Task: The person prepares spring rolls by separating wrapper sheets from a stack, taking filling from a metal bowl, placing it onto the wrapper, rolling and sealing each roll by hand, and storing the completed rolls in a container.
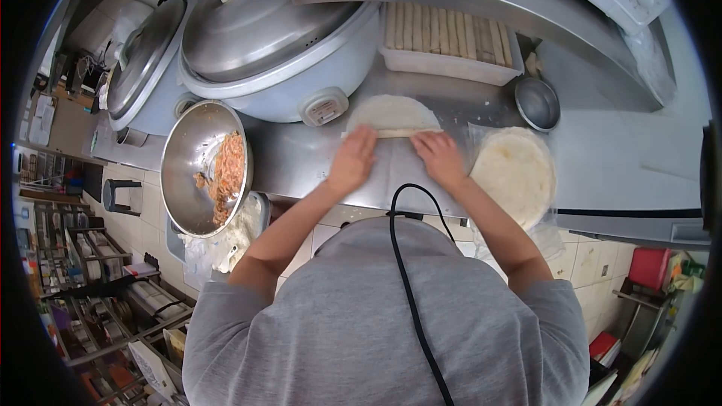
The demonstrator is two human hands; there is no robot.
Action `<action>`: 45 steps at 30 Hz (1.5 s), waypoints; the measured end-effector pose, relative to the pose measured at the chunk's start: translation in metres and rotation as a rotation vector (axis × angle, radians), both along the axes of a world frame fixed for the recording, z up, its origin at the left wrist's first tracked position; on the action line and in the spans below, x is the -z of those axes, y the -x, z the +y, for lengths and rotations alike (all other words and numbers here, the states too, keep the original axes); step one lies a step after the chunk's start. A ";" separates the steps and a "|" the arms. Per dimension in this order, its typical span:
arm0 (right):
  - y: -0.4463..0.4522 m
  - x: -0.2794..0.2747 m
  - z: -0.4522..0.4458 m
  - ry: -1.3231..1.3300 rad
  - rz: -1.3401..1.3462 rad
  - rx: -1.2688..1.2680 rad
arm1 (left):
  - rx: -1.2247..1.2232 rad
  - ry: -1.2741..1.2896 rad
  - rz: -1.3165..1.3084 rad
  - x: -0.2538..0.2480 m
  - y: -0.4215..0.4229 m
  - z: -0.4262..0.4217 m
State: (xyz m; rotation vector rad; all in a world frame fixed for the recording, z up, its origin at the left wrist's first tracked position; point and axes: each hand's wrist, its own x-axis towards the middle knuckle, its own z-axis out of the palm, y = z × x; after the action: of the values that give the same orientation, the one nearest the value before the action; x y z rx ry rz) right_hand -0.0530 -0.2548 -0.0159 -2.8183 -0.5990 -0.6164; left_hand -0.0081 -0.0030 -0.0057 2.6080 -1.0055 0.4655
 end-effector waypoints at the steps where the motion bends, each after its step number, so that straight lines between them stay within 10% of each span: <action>1: 0.001 0.009 0.007 0.003 0.024 -0.036 | 0.108 0.002 0.101 0.002 0.010 -0.010; 14: -0.088 -0.001 0.000 0.013 0.128 0.062 | 0.059 0.198 0.136 0.020 -0.088 -0.051; 24: -0.017 0.005 -0.023 0.048 0.207 -0.003 | 0.191 0.280 0.281 0.014 -0.007 -0.025; 28: -0.019 -0.054 -0.117 -0.256 0.153 0.356 | 0.185 0.283 0.274 0.010 0.014 -0.020; 33: -0.019 -0.055 -0.214 0.069 0.026 0.785 | 0.146 0.272 0.286 0.008 0.016 -0.021; 35: -0.018 -0.060 -0.221 0.240 0.615 0.907 | 0.159 0.275 0.275 0.009 0.016 -0.020; 38: -0.017 -0.072 -0.214 0.170 0.429 0.921 | 0.179 0.261 0.270 -0.003 0.016 -0.016; 45: -0.035 -0.039 -0.069 -0.563 0.373 -0.014 | 0.051 0.245 0.255 0.002 0.012 0.017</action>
State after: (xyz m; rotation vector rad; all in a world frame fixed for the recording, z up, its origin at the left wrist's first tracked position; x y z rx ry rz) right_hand -0.0177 -0.3242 0.0235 -2.3042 -0.3098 -0.1966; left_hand -0.0198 0.0140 -0.0081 2.3455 -0.8687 0.2199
